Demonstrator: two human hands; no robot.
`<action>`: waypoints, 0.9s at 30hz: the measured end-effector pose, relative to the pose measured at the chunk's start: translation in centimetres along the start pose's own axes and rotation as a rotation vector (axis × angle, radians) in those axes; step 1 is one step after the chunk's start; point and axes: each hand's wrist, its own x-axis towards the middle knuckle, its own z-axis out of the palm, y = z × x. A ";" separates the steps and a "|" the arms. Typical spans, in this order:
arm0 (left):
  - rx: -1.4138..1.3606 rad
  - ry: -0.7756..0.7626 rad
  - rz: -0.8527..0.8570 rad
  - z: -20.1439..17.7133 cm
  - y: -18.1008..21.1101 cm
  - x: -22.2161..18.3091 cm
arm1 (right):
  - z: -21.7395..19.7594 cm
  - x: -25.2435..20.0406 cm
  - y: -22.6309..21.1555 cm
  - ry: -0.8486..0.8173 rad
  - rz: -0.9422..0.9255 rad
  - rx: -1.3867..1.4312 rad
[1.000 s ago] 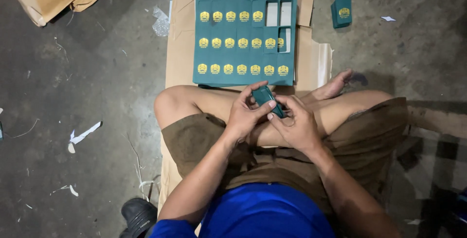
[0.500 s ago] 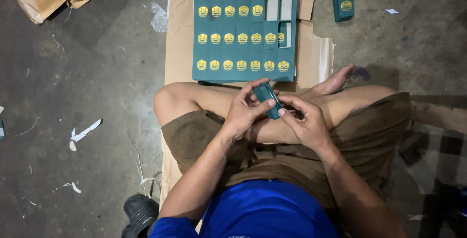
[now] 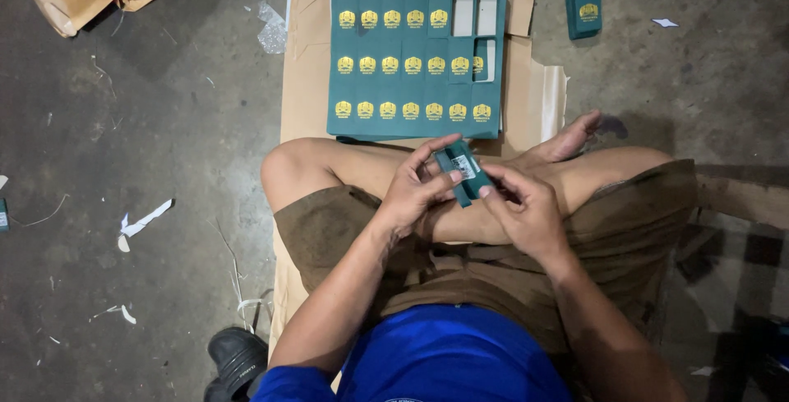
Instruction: Sorting and stacking small green printed cards removed from a larger sheet.
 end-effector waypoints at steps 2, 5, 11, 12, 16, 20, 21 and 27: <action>-0.077 -0.038 -0.021 0.9 1.6 -0.1 | 0.4 -0.1 -1.4 -0.013 -0.037 -0.133; -0.199 -0.124 -0.013 0.9 1.7 -0.1 | 0.8 -0.2 -1.8 -0.036 -0.037 -0.172; -0.278 -0.202 0.018 0.6 1.3 -0.3 | 1.1 -0.2 -2.7 -0.034 0.024 -0.142; -0.260 -0.214 0.025 0.5 1.3 -0.3 | 1.2 -0.2 -2.9 -0.035 0.022 -0.130; -0.226 -0.259 0.078 0.1 1.4 -0.2 | 1.2 -0.2 -3.4 -0.050 -0.028 -0.172; -0.320 -0.311 0.064 0.0 1.3 -0.3 | 1.0 -0.4 -3.1 -0.042 0.005 -0.094; -0.343 -0.322 0.059 -0.1 1.1 -0.3 | 1.0 -0.4 -3.1 -0.042 0.020 -0.084; -0.430 -0.360 0.047 -0.3 1.0 -0.3 | 0.6 -0.5 -2.5 -0.055 0.024 -0.060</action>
